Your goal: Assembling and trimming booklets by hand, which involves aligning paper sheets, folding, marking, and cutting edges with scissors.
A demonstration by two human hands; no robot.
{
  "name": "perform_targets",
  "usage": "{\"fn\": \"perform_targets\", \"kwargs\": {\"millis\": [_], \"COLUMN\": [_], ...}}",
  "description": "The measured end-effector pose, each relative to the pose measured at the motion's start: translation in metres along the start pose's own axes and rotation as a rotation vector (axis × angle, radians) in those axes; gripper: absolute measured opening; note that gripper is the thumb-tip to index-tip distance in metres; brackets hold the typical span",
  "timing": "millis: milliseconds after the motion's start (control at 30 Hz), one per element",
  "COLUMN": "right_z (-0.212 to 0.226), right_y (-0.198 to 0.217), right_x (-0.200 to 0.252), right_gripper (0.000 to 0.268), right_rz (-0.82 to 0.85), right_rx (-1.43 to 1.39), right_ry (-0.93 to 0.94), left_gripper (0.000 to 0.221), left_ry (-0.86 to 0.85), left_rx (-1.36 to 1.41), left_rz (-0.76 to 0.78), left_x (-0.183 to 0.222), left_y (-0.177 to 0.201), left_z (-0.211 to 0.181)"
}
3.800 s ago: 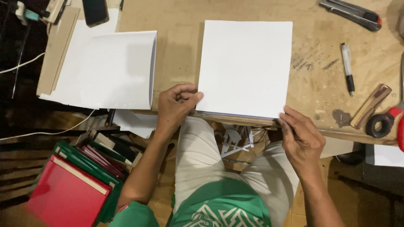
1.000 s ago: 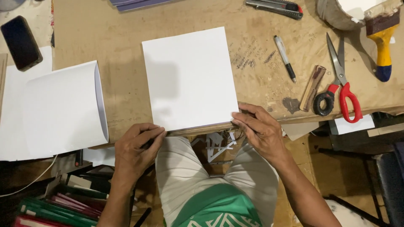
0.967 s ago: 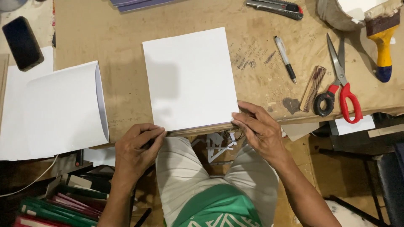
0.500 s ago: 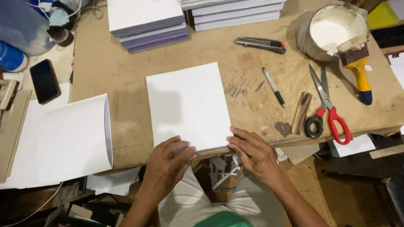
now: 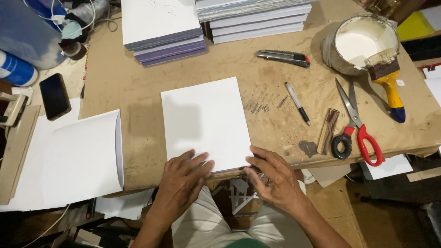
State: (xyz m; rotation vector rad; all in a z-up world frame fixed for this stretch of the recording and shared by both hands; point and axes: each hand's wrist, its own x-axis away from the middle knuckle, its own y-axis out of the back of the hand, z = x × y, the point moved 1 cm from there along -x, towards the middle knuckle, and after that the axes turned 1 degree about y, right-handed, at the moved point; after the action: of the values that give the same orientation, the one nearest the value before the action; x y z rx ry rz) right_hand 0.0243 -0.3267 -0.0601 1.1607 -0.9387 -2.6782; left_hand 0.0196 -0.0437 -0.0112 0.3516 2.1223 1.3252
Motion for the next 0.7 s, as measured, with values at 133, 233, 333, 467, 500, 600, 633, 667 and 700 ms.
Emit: {"fn": "perform_targets", "kwargs": {"millis": [133,233,333,467,500,600,633,667,700], "right_z": [0.008,0.015,0.017,0.012,0.016,0.026,0.028,0.031,0.03], "right_y": [0.006,0.009,0.012,0.009,0.01,0.014,0.015,0.015,0.015], "right_x": [-0.015,-0.02,-0.02,-0.018,-0.02,-0.024,-0.025,-0.026,-0.025], "right_gripper": [0.032,0.022,0.021,0.021,0.021,0.017,0.017,0.017,0.017], "right_rz": [-0.018,0.0,0.026,0.025,0.031,0.023,0.018,0.013,0.02], "right_rx": [0.006,-0.044,-0.054,-0.03,-0.03,-0.007,-0.01,-0.013,-0.015], "right_ry": [-0.058,-0.132,-0.14,-0.135,-0.128,-0.145,-0.156,-0.167,-0.16], "left_gripper": [0.041,0.039,0.039,0.03,0.03,0.034,0.035,0.035,0.035], "left_ry": [0.042,0.082,0.01,-0.071,-0.066,0.006,-0.015,-0.035,-0.028], "left_rx": [-0.041,0.005,0.084,0.081,0.081,0.184,0.215,0.245,0.245], "left_rz": [0.035,0.138,0.176,0.158,0.151,0.187,0.198,0.209,0.202], "left_x": [-0.006,-0.008,-0.015,-0.021,-0.022,-0.023,-0.024,-0.026,-0.028], "left_y": [-0.007,0.002,0.012,0.024,0.026,0.029,0.031,0.033,0.034], "left_z": [0.01,0.018,0.027,0.029,0.03,0.033,0.034,0.036,0.037]}}
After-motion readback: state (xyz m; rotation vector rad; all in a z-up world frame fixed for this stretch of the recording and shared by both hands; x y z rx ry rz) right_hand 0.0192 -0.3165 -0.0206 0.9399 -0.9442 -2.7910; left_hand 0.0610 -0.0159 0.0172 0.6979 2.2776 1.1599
